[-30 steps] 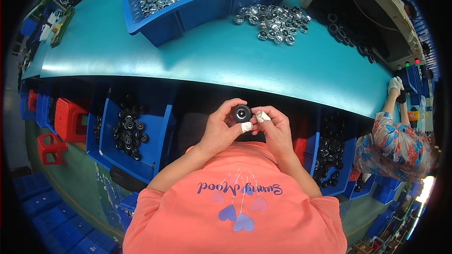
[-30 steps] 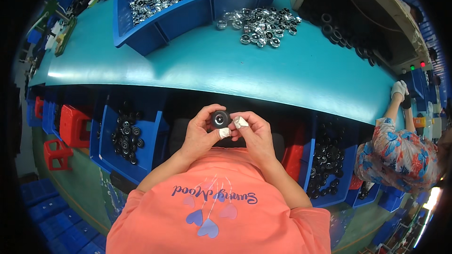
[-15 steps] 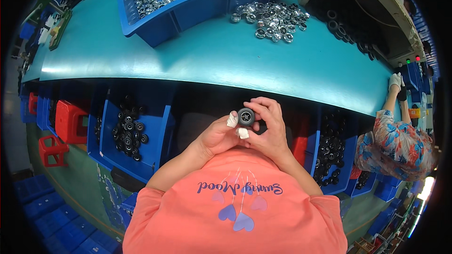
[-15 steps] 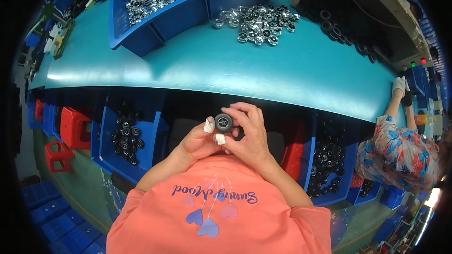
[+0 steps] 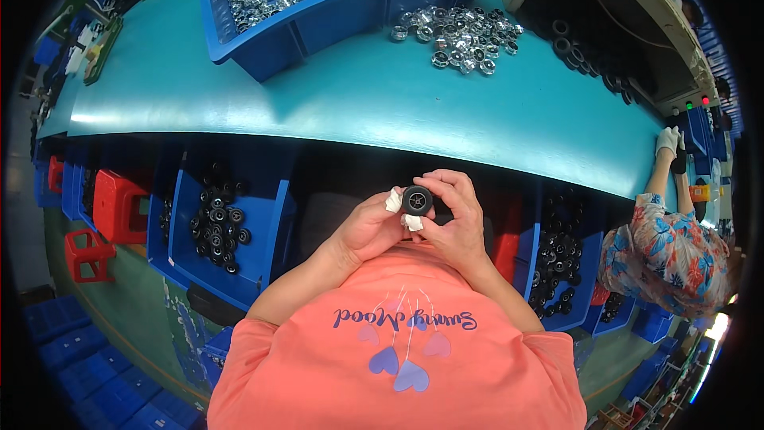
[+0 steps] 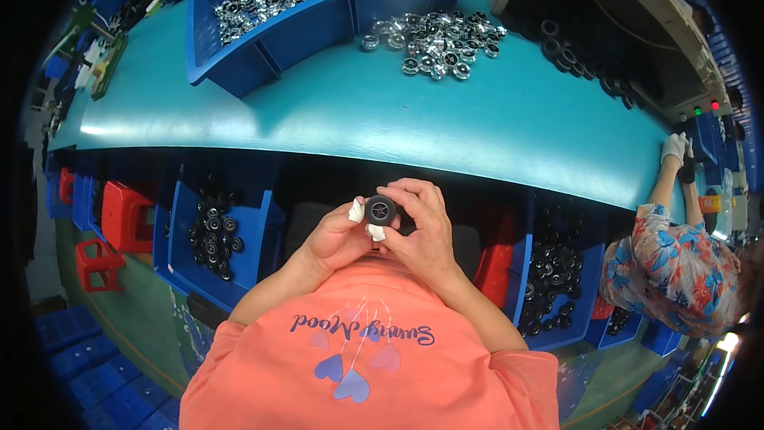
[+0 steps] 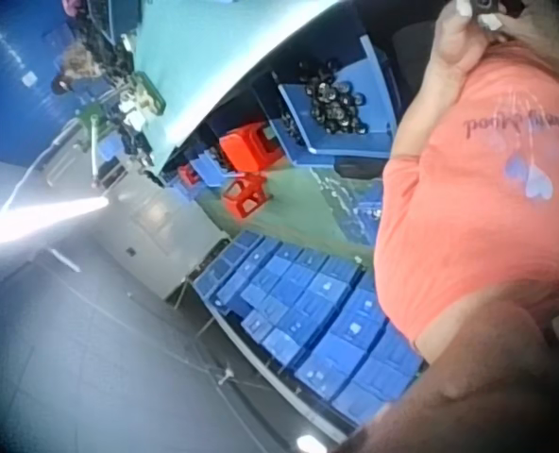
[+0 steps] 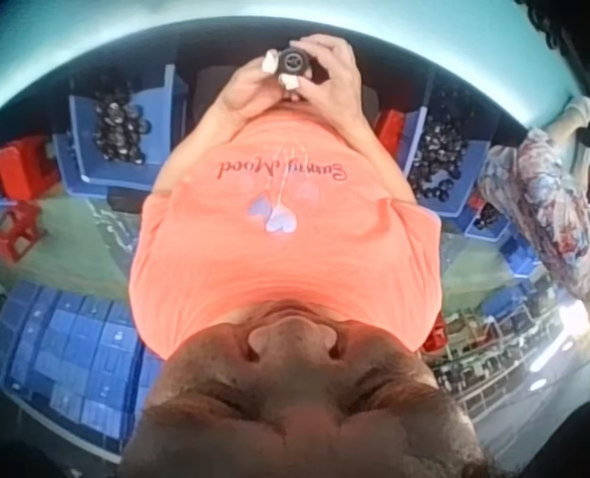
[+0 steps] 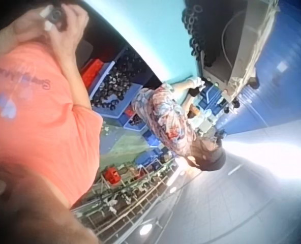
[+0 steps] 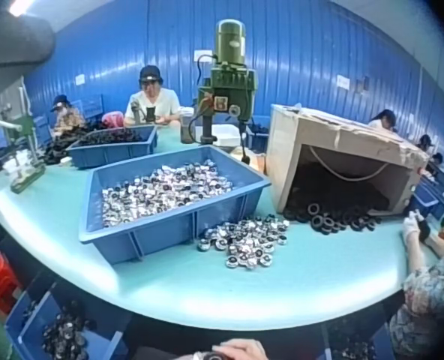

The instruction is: Assembling small mechanical components at a factory workbench.

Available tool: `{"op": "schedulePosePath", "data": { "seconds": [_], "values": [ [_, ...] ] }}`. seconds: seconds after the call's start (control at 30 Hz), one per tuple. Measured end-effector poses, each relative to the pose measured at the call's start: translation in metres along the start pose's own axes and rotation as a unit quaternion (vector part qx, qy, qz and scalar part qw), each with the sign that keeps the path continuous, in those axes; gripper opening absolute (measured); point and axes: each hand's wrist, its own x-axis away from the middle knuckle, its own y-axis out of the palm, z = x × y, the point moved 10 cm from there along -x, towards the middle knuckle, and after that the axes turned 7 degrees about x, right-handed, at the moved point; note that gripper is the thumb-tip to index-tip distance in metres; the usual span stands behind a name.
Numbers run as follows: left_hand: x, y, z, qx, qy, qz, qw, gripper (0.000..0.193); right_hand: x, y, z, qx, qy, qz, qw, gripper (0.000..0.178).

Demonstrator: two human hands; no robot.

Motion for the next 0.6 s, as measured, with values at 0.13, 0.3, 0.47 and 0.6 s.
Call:
{"op": "schedulePosePath", "data": {
  "seconds": [0.13,0.3,0.47,0.6],
  "values": [
    [0.001,0.0,0.001,-0.007,0.015,-0.003,1.0,0.042,0.002,0.0,0.001,0.015,-0.003,0.006,1.0,0.048],
    [0.0,-0.006,0.004,-0.044,0.016,0.012,0.999,0.055,0.0,-0.006,-0.001,0.019,-0.013,0.005,1.0,0.052],
    [0.05,-0.004,0.066,-0.179,0.081,0.09,0.976,0.058,-0.022,-0.058,-0.012,0.008,-0.043,0.0,0.999,0.05],
    [0.173,-0.044,0.177,-0.605,0.168,0.374,0.683,0.048,-0.079,-0.166,0.027,0.125,-0.042,0.132,0.982,0.02]
  ]
}}
